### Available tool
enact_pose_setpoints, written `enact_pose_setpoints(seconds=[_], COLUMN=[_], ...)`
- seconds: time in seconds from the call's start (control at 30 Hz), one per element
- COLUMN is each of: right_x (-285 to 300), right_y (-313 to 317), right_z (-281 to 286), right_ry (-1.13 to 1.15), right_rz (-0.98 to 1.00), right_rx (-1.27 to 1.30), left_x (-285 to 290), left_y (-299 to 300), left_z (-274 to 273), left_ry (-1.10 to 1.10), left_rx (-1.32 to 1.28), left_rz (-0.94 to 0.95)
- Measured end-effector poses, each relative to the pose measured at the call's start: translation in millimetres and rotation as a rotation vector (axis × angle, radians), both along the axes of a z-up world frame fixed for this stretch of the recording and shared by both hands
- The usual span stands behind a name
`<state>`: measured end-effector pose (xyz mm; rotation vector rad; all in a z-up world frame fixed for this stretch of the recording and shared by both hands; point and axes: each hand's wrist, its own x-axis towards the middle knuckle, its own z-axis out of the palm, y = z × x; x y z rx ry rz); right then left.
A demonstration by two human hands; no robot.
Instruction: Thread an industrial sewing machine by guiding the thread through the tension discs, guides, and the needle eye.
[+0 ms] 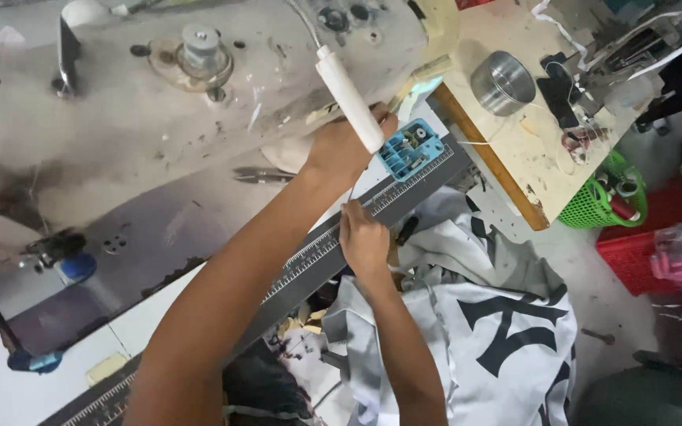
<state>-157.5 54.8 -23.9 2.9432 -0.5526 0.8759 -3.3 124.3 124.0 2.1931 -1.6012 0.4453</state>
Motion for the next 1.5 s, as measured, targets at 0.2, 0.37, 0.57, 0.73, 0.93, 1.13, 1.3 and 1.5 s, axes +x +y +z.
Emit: enact_pose_setpoints(seconds=[0.2,0.37,0.57,0.73,0.93,1.13,1.3,1.5], right_x=[-18,-31,-56,-23,-2,-10,-9,-10], right_y=[-2,13,14,27,57,87,82,66], right_z=[7,24,29,68,53,68,60,36], right_ry=[-0.110,-0.251,-0.326,-0.572,-1.197,-1.190,-1.200,-1.089], right_rz=[0.057,0.105,0.292,0.696,0.681,0.436,0.426,0.435], right_rx=[0.251,0.476,0.451,0.513,1.163,1.112,1.034,0.905], left_x=[-1,8,6,-1,11,16,14,-30], left_y=[-11,-21,-23,-33,-49,-54,-62,26], left_z=[-8,-29,-59,-55,-59,-56,-47,-39], left_ry=[-0.281,-0.339,-0.432,-0.430,-0.316,-0.087,0.781,-0.298], left_rx=[0.033,-0.170,-0.442,-0.505,0.041,0.250,0.048,-0.342], left_rz=[0.119,0.042,0.011,0.239,0.118,0.014,0.148,-0.022])
